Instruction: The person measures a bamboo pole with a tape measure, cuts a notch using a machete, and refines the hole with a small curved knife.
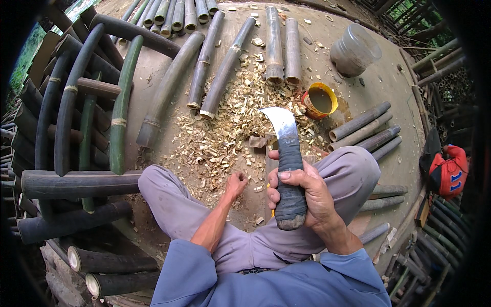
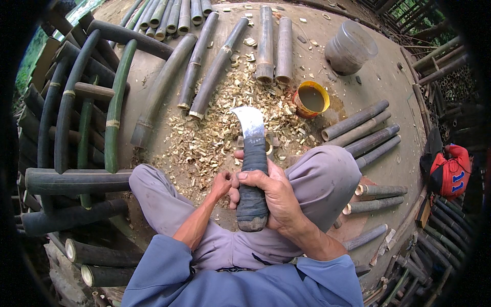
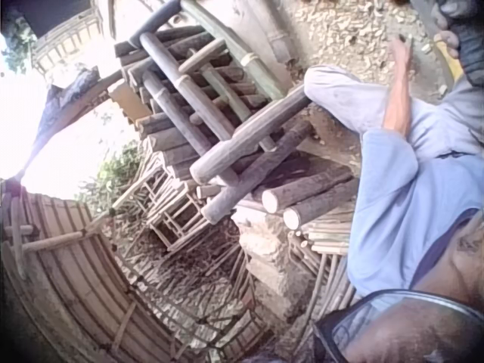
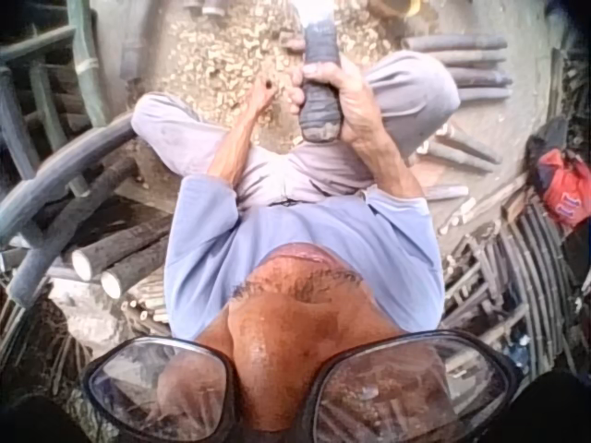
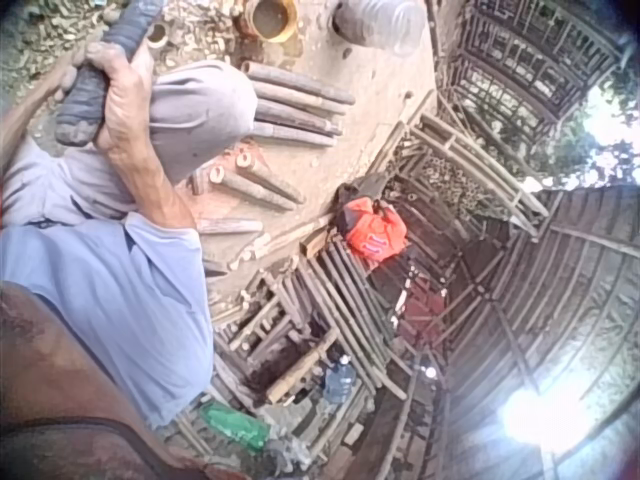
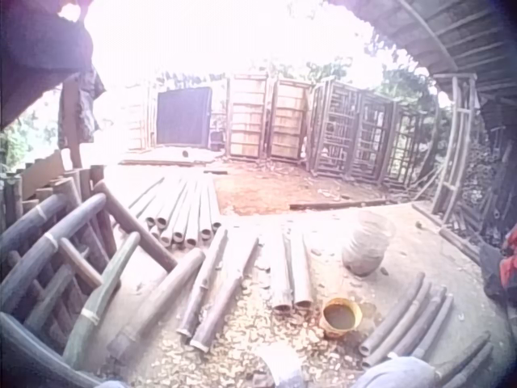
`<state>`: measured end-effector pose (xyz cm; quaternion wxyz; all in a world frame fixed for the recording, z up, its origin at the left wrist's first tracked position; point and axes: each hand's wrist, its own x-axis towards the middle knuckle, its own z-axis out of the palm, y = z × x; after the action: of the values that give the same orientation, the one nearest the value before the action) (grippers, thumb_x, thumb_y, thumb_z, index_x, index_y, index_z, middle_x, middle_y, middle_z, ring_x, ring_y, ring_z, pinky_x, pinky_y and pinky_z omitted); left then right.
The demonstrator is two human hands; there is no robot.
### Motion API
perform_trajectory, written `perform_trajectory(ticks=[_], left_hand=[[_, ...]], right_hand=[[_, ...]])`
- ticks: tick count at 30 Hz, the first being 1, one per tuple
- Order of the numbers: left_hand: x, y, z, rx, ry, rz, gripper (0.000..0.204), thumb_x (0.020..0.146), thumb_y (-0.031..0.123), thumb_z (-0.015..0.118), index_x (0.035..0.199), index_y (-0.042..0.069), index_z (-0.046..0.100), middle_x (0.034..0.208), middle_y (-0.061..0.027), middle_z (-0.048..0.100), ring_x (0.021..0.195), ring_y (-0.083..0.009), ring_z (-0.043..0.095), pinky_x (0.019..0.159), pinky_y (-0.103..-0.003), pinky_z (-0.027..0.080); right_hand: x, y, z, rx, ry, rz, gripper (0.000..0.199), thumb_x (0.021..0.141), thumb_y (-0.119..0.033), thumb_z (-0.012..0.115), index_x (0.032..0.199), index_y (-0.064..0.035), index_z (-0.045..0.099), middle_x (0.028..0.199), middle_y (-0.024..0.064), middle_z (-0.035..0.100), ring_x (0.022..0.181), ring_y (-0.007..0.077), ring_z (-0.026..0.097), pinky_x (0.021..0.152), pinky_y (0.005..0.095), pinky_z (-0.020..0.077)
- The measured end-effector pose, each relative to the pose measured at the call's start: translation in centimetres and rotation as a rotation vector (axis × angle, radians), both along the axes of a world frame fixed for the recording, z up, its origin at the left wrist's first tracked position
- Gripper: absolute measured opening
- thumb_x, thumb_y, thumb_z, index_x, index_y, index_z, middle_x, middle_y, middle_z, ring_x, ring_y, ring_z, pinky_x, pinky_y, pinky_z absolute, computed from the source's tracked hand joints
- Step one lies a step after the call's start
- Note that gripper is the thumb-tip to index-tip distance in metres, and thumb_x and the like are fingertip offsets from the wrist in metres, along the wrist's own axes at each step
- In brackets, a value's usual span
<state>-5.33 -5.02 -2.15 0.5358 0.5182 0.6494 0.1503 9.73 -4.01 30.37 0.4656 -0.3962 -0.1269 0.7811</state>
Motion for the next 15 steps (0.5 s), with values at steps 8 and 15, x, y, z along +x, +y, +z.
perform_trajectory(ticks=[8, 15], left_hand=[[0.14, 0.09, 0.02, 0.004, 0.030, -0.020, 0.022, 0.073, 0.022, 0.064, 0.079, 0.001, 0.064, 0.072, -0.0129, 0.065, 0.068, -0.0239, 0.063, 0.066, -0.036, 0.049], [0.06, 0.01, -0.36, 0.010, 0.042, -0.030, 0.024, 0.073, 0.023, 0.063, 0.081, 0.001, 0.065, 0.075, -0.0149, 0.067, 0.072, -0.0264, 0.065, 0.069, -0.037, 0.050]], right_hand=[[0.06, -0.02, -0.05, 0.001, 0.000, -0.002, 0.053, 0.083, -0.007, 0.057, 0.129, 0.0040, 0.034, 0.081, 0.0127, 0.055, 0.064, 0.0202, 0.058, 0.057, 0.0374, 0.0530], [0.11, 0.03, 0.02, 0.010, -0.001, 0.001, 0.053, 0.083, -0.006, 0.056, 0.129, 0.0042, 0.033, 0.081, 0.0128, 0.055, 0.065, 0.0211, 0.058, 0.057, 0.0378, 0.0524]])
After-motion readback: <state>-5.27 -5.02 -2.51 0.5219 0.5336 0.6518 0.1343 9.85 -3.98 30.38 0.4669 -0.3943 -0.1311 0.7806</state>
